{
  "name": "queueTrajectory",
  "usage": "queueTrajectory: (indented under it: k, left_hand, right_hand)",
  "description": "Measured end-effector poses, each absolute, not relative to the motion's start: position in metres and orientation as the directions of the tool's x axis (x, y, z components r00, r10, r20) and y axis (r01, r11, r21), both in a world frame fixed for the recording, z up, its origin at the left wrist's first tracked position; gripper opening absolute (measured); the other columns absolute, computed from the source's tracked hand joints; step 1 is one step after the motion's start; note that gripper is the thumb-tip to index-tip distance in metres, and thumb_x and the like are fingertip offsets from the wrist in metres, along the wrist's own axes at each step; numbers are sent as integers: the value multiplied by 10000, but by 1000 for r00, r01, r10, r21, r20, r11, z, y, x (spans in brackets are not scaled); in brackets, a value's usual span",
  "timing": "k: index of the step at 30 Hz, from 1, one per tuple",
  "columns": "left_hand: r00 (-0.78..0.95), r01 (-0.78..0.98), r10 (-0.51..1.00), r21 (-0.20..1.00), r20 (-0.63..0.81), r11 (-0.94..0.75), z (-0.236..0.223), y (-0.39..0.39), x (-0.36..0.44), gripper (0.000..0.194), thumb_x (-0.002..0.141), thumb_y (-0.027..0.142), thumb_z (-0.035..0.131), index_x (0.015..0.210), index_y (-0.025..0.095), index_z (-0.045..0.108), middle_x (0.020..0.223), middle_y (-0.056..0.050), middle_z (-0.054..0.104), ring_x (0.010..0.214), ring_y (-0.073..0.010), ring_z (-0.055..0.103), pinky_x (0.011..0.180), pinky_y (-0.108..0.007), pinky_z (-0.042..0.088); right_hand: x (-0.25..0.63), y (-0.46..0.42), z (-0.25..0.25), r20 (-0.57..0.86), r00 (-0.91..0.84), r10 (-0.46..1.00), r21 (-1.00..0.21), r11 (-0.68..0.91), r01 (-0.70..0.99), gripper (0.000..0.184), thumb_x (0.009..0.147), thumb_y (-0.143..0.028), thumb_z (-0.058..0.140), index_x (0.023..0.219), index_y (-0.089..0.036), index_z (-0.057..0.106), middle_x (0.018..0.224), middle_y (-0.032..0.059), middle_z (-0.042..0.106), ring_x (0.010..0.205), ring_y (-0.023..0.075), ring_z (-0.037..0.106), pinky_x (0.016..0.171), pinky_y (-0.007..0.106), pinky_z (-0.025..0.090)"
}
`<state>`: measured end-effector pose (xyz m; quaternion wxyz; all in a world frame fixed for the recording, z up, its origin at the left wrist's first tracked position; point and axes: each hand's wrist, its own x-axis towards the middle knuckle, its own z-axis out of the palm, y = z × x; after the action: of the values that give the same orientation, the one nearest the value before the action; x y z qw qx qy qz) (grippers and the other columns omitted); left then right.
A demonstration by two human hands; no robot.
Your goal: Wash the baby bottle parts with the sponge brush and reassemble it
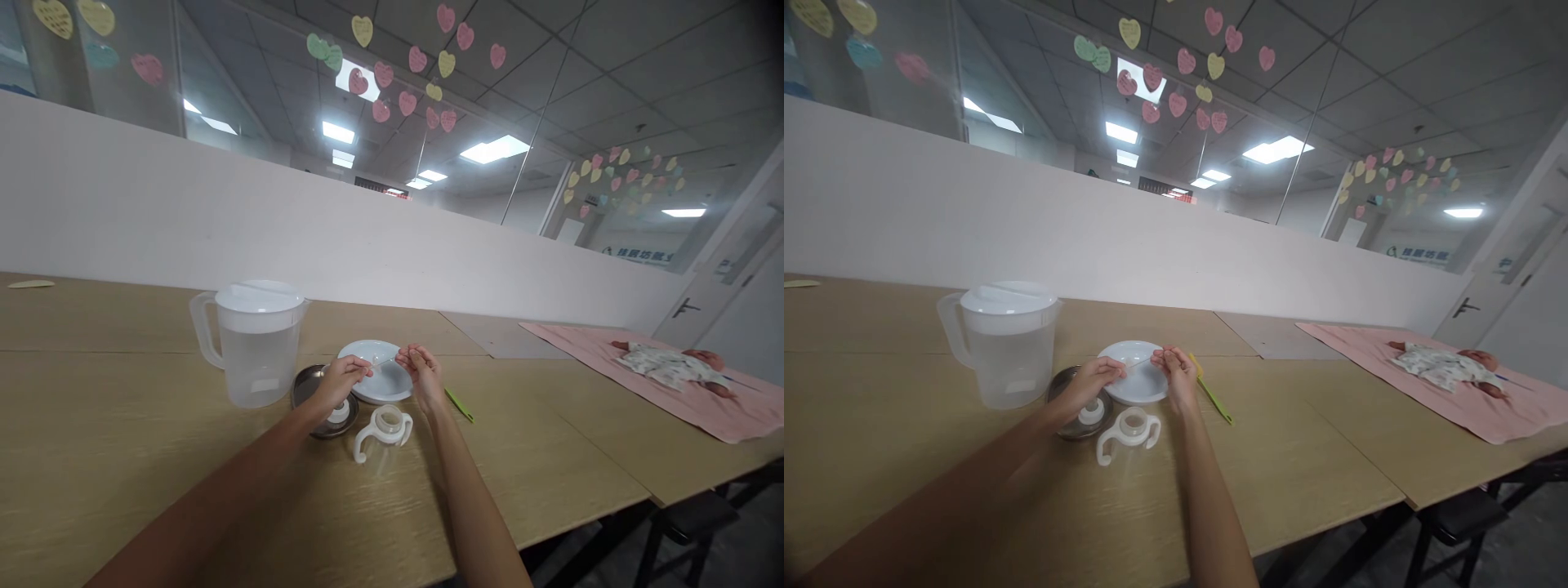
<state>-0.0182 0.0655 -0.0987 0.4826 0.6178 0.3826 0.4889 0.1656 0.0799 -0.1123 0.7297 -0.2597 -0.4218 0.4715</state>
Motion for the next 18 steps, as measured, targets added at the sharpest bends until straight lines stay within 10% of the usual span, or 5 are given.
queueTrajectory:
  k: [18]
  left_hand:
    - [227, 17, 943, 967, 243, -253, -96, 60, -18, 236, 674, 303, 584, 831, 135, 639, 810, -68, 686, 782, -177, 600, 683, -265, 415]
  right_hand:
    - [160, 79, -113, 403, 141, 904, -810, 424, -404, 242, 639, -347, 749, 770, -167, 654, 815, 55, 698, 746, 163, 657, 820, 340, 518]
